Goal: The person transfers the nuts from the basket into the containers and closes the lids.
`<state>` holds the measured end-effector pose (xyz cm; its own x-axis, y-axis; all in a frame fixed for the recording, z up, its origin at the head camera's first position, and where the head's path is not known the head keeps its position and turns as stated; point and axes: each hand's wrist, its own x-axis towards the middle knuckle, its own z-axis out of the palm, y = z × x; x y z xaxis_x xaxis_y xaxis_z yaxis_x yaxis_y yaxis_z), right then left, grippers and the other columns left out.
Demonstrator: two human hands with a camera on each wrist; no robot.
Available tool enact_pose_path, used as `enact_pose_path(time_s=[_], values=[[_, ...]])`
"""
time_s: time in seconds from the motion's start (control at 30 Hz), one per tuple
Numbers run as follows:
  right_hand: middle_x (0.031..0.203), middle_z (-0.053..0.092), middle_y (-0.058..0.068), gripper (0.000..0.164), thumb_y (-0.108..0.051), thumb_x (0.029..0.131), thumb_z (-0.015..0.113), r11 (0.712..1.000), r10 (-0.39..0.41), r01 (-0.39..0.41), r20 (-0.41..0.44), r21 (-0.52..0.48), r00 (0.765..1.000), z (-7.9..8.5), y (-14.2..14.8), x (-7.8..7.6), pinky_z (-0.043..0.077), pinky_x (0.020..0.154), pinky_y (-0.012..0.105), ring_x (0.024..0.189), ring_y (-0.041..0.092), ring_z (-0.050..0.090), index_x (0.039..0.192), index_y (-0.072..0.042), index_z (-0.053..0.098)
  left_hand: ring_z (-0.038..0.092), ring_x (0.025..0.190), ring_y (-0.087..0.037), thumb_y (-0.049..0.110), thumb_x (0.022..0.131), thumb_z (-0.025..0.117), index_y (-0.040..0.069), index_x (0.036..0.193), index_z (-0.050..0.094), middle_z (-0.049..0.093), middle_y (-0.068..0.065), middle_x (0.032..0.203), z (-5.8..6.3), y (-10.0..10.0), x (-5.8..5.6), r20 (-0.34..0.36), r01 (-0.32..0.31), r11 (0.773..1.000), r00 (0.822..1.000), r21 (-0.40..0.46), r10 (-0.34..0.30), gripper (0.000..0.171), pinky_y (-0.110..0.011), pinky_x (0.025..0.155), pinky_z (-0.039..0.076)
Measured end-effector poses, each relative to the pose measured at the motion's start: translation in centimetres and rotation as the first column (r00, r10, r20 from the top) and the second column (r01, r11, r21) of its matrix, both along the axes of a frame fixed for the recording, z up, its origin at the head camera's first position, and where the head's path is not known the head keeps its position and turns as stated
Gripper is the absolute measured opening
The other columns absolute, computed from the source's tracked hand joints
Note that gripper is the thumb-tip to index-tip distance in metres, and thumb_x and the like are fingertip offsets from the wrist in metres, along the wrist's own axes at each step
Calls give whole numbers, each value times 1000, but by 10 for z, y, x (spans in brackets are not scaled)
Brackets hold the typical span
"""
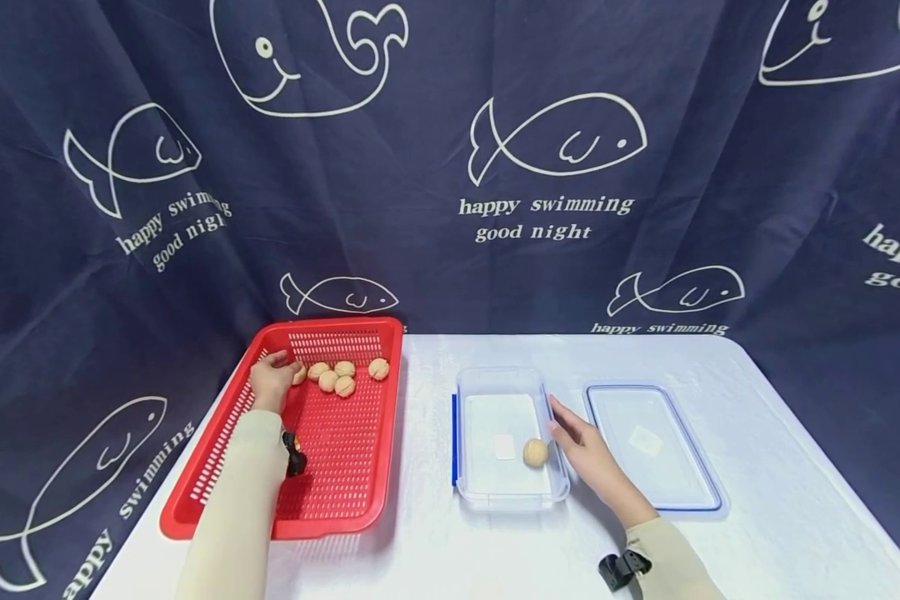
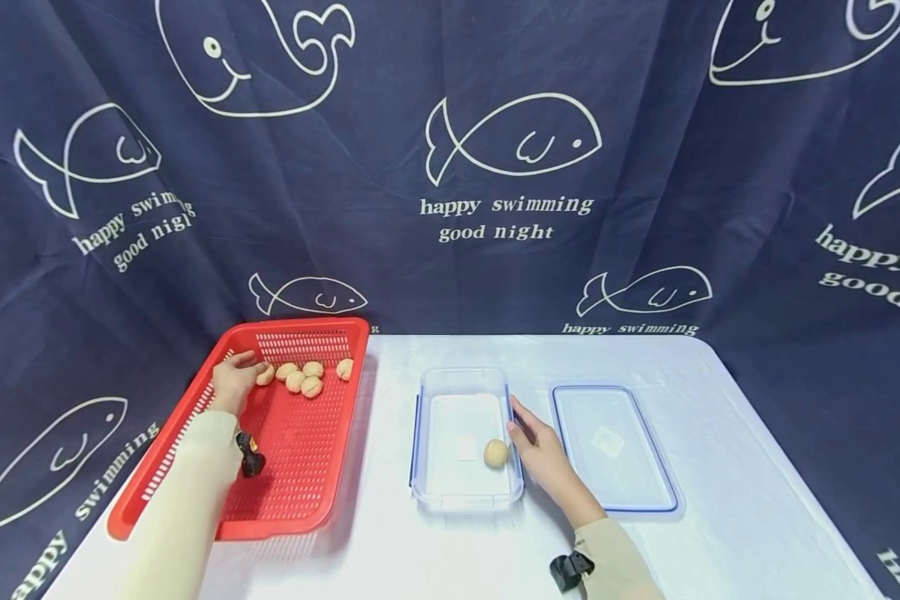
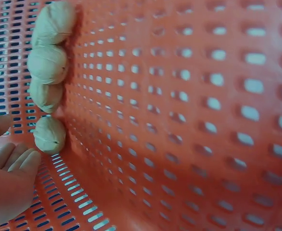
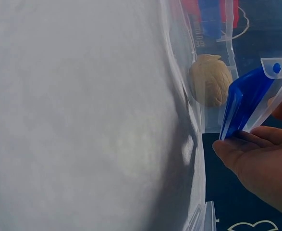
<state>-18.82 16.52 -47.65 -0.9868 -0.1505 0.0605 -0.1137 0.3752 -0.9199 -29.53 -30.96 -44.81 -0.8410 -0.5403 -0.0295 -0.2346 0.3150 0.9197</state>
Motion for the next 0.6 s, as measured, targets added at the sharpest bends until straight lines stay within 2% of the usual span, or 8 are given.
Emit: enact_pose_path(time_s=[0.17, 0.37, 0.47, 0.53, 0.6], values=[[151, 29, 22, 51, -17, 102, 46, 1000, 2, -2, -8, -12, 1000, -1, 0, 0, 23, 112, 39, 139, 37, 28, 147, 2, 30, 52, 115, -36, 1, 87, 61, -12, 131, 50, 54, -31, 128, -5, -1, -1, 51, 39, 997, 998, -65, -36, 48, -39, 99, 42], [151, 29, 22, 51, -16, 102, 46, 1000, 0, 0, -13, -11, 1000, -2, 0, 0, 23, 112, 39, 139, 37, 28, 147, 2, 31, 48, 113, -39, -2, 80, 64, -13, 126, 53, 53, -31, 127, -4, -2, 3, 113, 91, 986, 991, -139, -75, 49, -44, 100, 40], [151, 29, 22, 51, -17, 102, 46, 1000, -4, 4, -15, -6, 1000, -1, -1, 0, 23, 112, 39, 139, 37, 28, 147, 2, 31, 48, 107, -37, 1, 80, 66, -13, 124, 54, 53, -31, 126, -4, -2, 7, 170, 125, 981, 980, -149, -99, 48, -41, 92, 43], [151, 29, 22, 51, -17, 102, 46, 1000, -7, 7, -16, -1, 1000, -1, -1, 0, 23, 112, 40, 138, 37, 28, 147, 2, 31, 54, 99, -35, 2, 81, 68, -13, 124, 55, 54, -31, 123, -4, -1, 9, 193, 138, 979, 975, -149, -109, 47, -34, 79, 48], [151, 30, 22, 51, -17, 102, 46, 1000, -10, 10, -16, 2, 1000, -1, -1, 0, 24, 112, 40, 138, 37, 28, 147, 2, 31, 57, 89, -33, 3, 81, 68, -13, 122, 56, 56, -31, 119, -5, -1, 9, 202, 139, 977, 974, -160, -105, 46, -26, 66, 47]])
